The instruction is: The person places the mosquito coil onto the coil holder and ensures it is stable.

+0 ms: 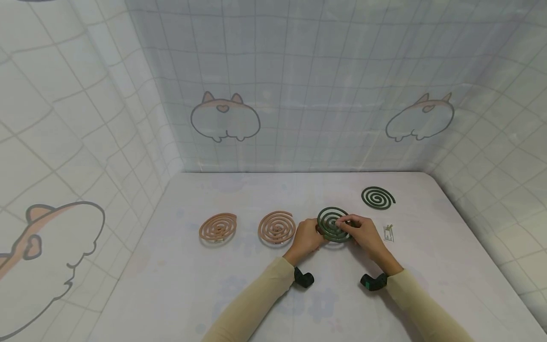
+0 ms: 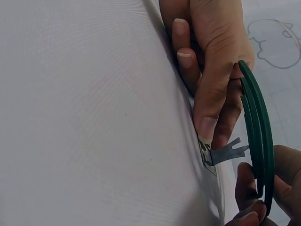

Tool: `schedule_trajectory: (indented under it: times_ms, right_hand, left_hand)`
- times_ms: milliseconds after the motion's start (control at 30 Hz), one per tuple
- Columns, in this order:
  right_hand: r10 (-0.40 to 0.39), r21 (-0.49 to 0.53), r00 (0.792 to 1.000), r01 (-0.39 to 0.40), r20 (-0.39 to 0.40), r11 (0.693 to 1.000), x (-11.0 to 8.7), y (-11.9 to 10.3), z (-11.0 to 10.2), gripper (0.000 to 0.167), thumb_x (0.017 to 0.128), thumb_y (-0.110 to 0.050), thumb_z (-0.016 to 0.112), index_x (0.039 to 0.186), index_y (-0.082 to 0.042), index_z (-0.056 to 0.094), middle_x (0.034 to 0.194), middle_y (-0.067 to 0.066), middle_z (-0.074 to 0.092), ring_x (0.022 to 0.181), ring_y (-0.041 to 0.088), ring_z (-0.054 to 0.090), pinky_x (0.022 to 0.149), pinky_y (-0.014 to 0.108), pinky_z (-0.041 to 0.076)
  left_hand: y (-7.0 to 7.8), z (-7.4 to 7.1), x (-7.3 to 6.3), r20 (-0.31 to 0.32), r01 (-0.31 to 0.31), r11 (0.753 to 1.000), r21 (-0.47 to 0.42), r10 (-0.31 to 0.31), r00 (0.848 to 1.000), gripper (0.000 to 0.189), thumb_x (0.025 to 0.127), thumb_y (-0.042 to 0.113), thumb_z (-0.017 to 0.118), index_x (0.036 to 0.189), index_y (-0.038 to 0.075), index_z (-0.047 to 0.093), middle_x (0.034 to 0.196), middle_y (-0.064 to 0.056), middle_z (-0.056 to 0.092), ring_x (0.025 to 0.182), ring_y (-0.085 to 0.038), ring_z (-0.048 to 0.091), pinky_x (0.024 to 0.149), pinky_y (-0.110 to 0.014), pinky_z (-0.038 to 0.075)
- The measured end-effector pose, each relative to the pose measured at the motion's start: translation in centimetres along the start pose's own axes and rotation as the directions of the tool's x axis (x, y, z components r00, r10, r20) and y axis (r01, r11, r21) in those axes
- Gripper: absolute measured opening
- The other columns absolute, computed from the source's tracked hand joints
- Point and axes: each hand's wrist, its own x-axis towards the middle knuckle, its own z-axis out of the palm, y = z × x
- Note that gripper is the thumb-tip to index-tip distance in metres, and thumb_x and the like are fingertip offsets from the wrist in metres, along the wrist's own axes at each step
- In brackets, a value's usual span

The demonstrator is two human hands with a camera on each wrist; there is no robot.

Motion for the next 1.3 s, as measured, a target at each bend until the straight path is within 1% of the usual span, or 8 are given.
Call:
schedule_trajectory:
  times_ms: [67, 167, 333, 567, 700, 833, 1067, 1300]
  right_hand:
    - [-0.002, 0.003, 1.0, 0.002, 0.003, 1.0, -0.01, -0.04, -0.02, 0.03, 0.092, -0.035, 0.08, 0.111, -0.012, 0.077, 0.088, 0.005, 0.064, 0.053, 0.012, 0.04, 0.049, 0.027, 0.039]
    - [-0.007, 0.01, 1.0, 0.007, 0.015, 1.0, -0.03, -0.13, -0.08, 0.028, 0.092, -0.032, 0.08, 0.11, -0.011, 0.077, 0.089, 0.005, 0.066, 0.052, 0.011, 0.038, 0.048, 0.027, 0.037]
    - [-0.021, -0.002, 0.999, 0.021, 0.029, 1.0, 0.04, -0.12, -0.22, 0.024, 0.093, -0.029, 0.079, 0.109, -0.011, 0.078, 0.09, 0.007, 0.069, 0.051, 0.011, 0.037, 0.048, 0.027, 0.037]
    - [-0.028, -0.022, 0.999, 0.029, 0.029, 0.999, 0.13, -0.02, -0.15, 0.023, 0.094, -0.029, 0.078, 0.108, -0.012, 0.078, 0.089, 0.006, 0.067, 0.052, 0.011, 0.034, 0.049, 0.027, 0.035]
    - [-0.032, -0.018, 0.999, 0.032, 0.036, 0.999, 0.16, -0.05, -0.15, 0.022, 0.094, -0.029, 0.078, 0.109, -0.012, 0.078, 0.082, 0.005, 0.064, 0.052, 0.011, 0.036, 0.048, 0.027, 0.037]
    - [-0.03, -0.012, 0.999, 0.031, 0.043, 0.999, 0.15, -0.17, -0.15, 0.023, 0.094, -0.03, 0.078, 0.11, -0.013, 0.078, 0.081, 0.005, 0.064, 0.05, 0.011, 0.036, 0.047, 0.027, 0.037]
    - [-0.044, -0.013, 0.998, 0.044, 0.046, 0.999, 0.15, -0.19, -0.17, 0.026, 0.094, -0.033, 0.077, 0.11, -0.013, 0.078, 0.096, 0.009, 0.071, 0.048, 0.01, 0.034, 0.046, 0.027, 0.036]
    - [-0.048, -0.027, 0.997, 0.049, 0.054, 0.998, 0.22, -0.01, -0.24, 0.026, 0.094, -0.035, 0.077, 0.11, -0.014, 0.078, 0.093, 0.011, 0.069, 0.046, 0.009, 0.032, 0.046, 0.027, 0.035]
  left_hand:
    - [-0.03, 0.02, 0.01, 0.003, 0.002, 1.0, -0.001, -0.002, 1.0, 0.014, 0.084, 0.018, 0.084, 0.081, 0.014, 0.071, 0.054, 0.011, 0.056, 0.033, -0.001, 0.044, 0.045, -0.019, 0.042]
    - [0.0, -0.02, -0.02, 0.003, 0.009, 1.0, -0.001, -0.009, 1.0, 0.012, 0.084, 0.015, 0.082, 0.082, 0.013, 0.071, 0.053, 0.011, 0.055, 0.032, -0.001, 0.043, 0.045, -0.019, 0.042]
    - [0.11, -0.08, -0.08, 0.002, 0.022, 1.0, 0.009, -0.022, 1.0, 0.011, 0.082, 0.008, 0.08, 0.083, 0.013, 0.071, 0.051, 0.01, 0.054, 0.031, -0.002, 0.042, 0.046, -0.02, 0.043]
    - [0.11, -0.05, 0.04, -0.004, 0.018, 0.999, 0.039, -0.018, 1.0, 0.012, 0.079, 0.009, 0.082, 0.083, 0.014, 0.072, 0.053, 0.011, 0.055, 0.033, -0.001, 0.043, 0.052, -0.018, 0.044]
    - [0.07, -0.05, 0.06, -0.003, 0.018, 0.999, 0.04, -0.018, 1.0, 0.013, 0.078, 0.007, 0.081, 0.084, 0.013, 0.072, 0.053, 0.011, 0.055, 0.033, -0.001, 0.043, 0.05, -0.019, 0.044]
    - [0.11, -0.1, 0.04, 0.0, 0.021, 0.999, 0.033, -0.021, 1.0, 0.011, 0.079, 0.007, 0.08, 0.085, 0.013, 0.072, 0.053, 0.011, 0.055, 0.033, -0.001, 0.043, 0.047, -0.019, 0.043]
    - [0.29, -0.21, 0.0, -0.004, 0.027, 0.999, 0.039, -0.026, 1.0, 0.013, 0.079, 0.002, 0.076, 0.08, 0.013, 0.069, 0.051, 0.009, 0.053, 0.031, -0.002, 0.043, 0.042, -0.021, 0.041]
    - [0.25, -0.1, -0.02, -0.005, 0.024, 0.998, 0.055, -0.024, 1.0, 0.011, 0.08, 0.007, 0.078, 0.082, 0.014, 0.071, 0.055, 0.011, 0.056, 0.033, -0.002, 0.042, 0.048, -0.019, 0.042]
